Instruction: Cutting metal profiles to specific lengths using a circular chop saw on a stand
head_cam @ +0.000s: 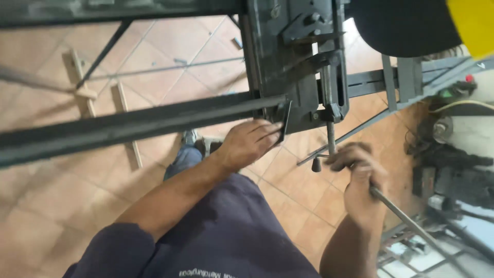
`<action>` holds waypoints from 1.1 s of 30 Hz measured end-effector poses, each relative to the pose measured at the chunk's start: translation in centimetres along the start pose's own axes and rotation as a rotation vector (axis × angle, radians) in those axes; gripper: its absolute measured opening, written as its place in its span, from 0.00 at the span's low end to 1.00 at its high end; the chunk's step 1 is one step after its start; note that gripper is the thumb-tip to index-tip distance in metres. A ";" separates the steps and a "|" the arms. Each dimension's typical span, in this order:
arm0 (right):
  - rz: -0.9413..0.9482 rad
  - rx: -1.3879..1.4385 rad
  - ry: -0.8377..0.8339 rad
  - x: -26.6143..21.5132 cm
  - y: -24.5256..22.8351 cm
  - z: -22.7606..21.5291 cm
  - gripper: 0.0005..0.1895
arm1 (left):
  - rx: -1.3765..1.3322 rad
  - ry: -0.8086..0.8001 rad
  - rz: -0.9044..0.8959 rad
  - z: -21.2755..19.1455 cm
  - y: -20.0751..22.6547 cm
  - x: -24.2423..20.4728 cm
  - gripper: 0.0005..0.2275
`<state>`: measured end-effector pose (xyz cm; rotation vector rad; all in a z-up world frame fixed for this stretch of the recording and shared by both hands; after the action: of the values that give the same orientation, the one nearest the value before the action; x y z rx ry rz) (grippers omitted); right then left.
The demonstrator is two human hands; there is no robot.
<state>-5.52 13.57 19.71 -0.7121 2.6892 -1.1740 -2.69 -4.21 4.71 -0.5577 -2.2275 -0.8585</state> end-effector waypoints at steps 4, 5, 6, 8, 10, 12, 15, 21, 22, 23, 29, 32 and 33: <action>0.382 0.226 0.040 -6.4 10.3 7.6 0.36 | -0.240 -0.031 -0.031 -3.3 1.7 -1.4 0.05; 0.462 0.298 0.073 -7.4 10.1 9.8 0.34 | -0.284 -0.054 0.001 -4.1 2.9 -2.2 0.05; 0.516 0.374 0.110 -7.5 10.1 12.1 0.33 | -0.309 -0.068 0.049 -4.8 3.6 -2.6 0.05; 0.664 0.426 0.117 -10.1 10.0 13.9 0.33 | -0.509 -0.123 -0.054 -6.4 4.9 -5.7 0.06; 0.812 0.478 0.102 -12.0 10.9 15.7 0.33 | -0.700 -0.174 -0.171 -7.8 5.6 -7.8 0.10; 0.619 0.708 -0.008 -13.1 11.3 17.9 0.25 | -0.295 -0.092 0.183 -11.1 9.0 -9.5 0.07; 0.299 1.059 -0.240 -12.7 9.7 22.6 0.22 | -0.257 -0.063 0.174 -14.1 11.8 -13.5 0.05; 0.194 0.702 -0.401 -13.0 -2.0 27.3 0.16 | -0.170 -0.278 -0.662 -22.0 15.0 -21.7 0.29; 0.155 0.706 -0.451 -13.2 -4.0 28.7 0.16 | -0.126 -0.240 -0.688 -23.4 15.0 -22.4 0.29; 0.105 0.755 -0.456 -13.3 -6.1 29.8 0.17 | -0.266 -0.253 -0.951 -24.2 14.1 -24.0 0.33; -0.138 0.470 -0.640 -11.5 -15.6 38.8 0.08 | -0.565 -0.026 -1.318 -30.5 12.4 -32.9 0.17; -0.439 0.058 -0.476 -4.0 -19.2 43.2 0.05 | -0.565 0.076 -1.405 -37.6 14.2 -35.7 0.13; -0.751 -0.168 -0.268 -1.8 -21.0 44.3 0.08 | -0.556 0.095 -1.440 -40.4 15.2 -36.5 0.13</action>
<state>16.80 -27.26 4.06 -1.8611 2.3515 -0.8591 48.75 -27.54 7.26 1.0363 -2.0403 -2.1211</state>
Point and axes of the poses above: each hand's wrist, its own x-axis towards the middle knuckle, its own z-axis out of the palm, y = z × x, the point moved 5 cm from there along x, towards the middle knuckle, and after that the axes turned 9 degrees about -y, right-handed, at the moved point
